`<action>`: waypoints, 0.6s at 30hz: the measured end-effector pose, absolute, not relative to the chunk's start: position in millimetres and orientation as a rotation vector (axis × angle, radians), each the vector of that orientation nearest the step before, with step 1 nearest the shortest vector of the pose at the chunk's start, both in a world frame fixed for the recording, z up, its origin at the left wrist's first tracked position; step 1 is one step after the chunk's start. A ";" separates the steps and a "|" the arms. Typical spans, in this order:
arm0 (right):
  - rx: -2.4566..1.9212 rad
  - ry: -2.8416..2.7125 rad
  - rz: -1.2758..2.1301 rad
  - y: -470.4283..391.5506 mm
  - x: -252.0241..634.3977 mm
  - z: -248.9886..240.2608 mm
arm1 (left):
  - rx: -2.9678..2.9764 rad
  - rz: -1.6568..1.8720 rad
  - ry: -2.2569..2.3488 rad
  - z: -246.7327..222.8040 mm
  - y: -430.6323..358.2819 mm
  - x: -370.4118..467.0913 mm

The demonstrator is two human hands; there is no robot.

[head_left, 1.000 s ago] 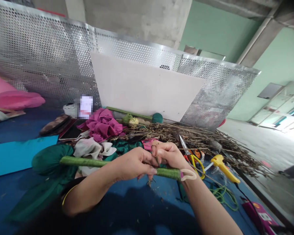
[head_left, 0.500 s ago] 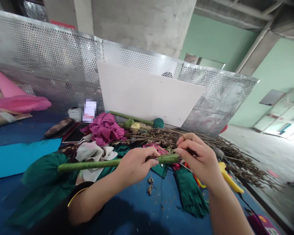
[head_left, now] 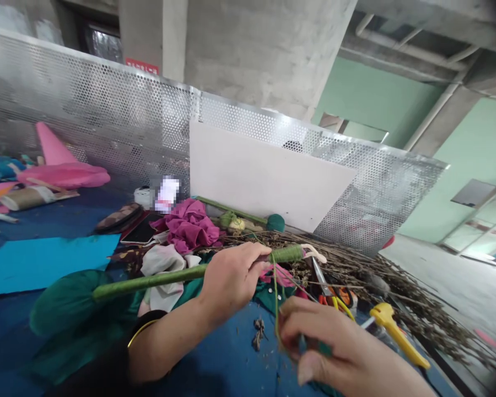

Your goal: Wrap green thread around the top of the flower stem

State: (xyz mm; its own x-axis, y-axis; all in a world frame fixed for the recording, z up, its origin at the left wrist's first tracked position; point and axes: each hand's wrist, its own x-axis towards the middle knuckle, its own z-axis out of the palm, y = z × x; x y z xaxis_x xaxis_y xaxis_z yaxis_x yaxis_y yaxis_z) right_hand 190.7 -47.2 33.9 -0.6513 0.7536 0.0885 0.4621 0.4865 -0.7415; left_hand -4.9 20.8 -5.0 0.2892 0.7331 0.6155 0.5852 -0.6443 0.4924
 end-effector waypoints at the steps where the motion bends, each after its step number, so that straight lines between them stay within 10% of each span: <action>1: -1.063 -2.266 1.007 -40.4 188.9 27.6 | 2.380 1.296 1.234 -4.8 20.8 -4.9; 18: -0.844 -0.957 1.272 -13.3 139.6 -24.9 | 2.386 1.268 1.272 -7.3 22.2 -6.6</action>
State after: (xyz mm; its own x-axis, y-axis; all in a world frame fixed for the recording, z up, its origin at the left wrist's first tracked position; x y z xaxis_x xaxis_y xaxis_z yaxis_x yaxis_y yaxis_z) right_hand 139.6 -13.3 -24.9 0.0409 0.9930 0.1111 -0.3812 0.1183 -0.9169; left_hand -6.6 22.2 -7.3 0.2807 0.7421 0.6086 0.6111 -0.6272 0.4829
